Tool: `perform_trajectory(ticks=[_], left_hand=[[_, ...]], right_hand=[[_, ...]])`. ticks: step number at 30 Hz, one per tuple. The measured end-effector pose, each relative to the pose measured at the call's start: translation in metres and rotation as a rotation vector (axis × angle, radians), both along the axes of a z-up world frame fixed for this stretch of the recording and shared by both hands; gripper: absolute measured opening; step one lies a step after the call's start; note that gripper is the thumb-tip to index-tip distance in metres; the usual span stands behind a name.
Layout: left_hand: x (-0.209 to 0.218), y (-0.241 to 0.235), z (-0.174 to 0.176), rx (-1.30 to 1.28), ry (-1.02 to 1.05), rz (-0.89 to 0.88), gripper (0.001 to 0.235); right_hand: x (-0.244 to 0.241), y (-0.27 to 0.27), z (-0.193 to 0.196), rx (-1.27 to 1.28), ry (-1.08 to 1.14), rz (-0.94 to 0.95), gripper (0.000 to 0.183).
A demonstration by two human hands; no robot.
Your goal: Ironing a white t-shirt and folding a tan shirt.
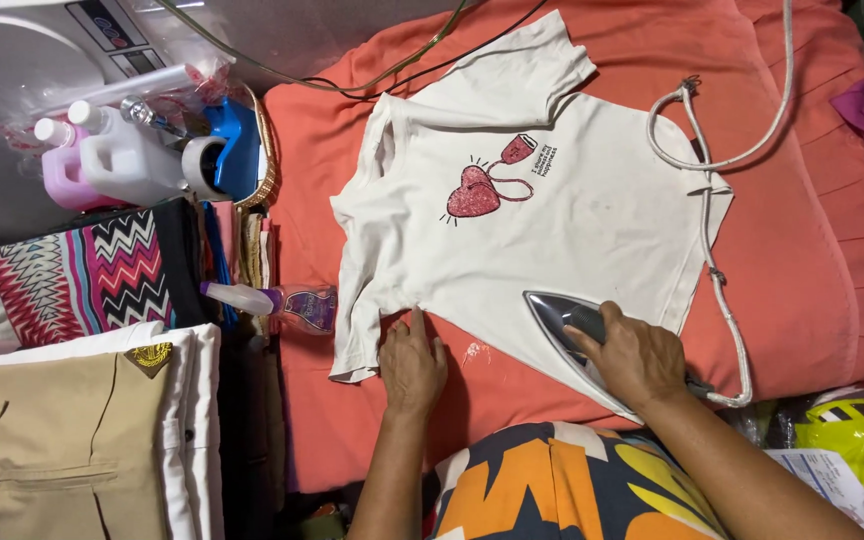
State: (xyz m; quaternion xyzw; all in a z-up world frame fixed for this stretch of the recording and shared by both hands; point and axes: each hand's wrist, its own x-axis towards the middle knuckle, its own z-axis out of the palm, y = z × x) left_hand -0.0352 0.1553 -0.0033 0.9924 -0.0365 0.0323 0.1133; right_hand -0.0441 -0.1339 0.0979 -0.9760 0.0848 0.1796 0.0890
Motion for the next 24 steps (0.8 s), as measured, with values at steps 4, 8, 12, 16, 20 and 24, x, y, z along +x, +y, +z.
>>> perform_trajectory(ticks=[4,8,12,16,20,24], left_hand=[[0.019,-0.027,0.056,-0.051,0.49,0.131,0.048],[0.032,-0.046,0.007,-0.099,0.231,-0.047,0.045],[0.038,-0.055,-0.013,-0.145,0.186,-0.181,0.072],[0.038,-0.054,-0.013,-0.131,0.227,-0.161,0.078],[0.05,-0.057,0.002,-0.142,0.245,-0.131,0.085],[0.066,-0.063,0.021,-0.122,0.4,-0.066,0.102]], right_hand=[[-0.008,-0.01,0.001,-0.037,0.073,-0.065,0.062],[-0.018,-0.023,-0.013,-0.024,0.083,0.008,0.067],[0.009,-0.042,-0.009,-0.115,0.149,-0.077,0.065],[0.031,-0.057,-0.004,-0.121,0.04,-0.207,0.066],[0.034,-0.053,-0.01,-0.044,0.063,-0.018,0.068],[0.051,-0.048,-0.008,-0.023,0.013,0.098,0.066]])
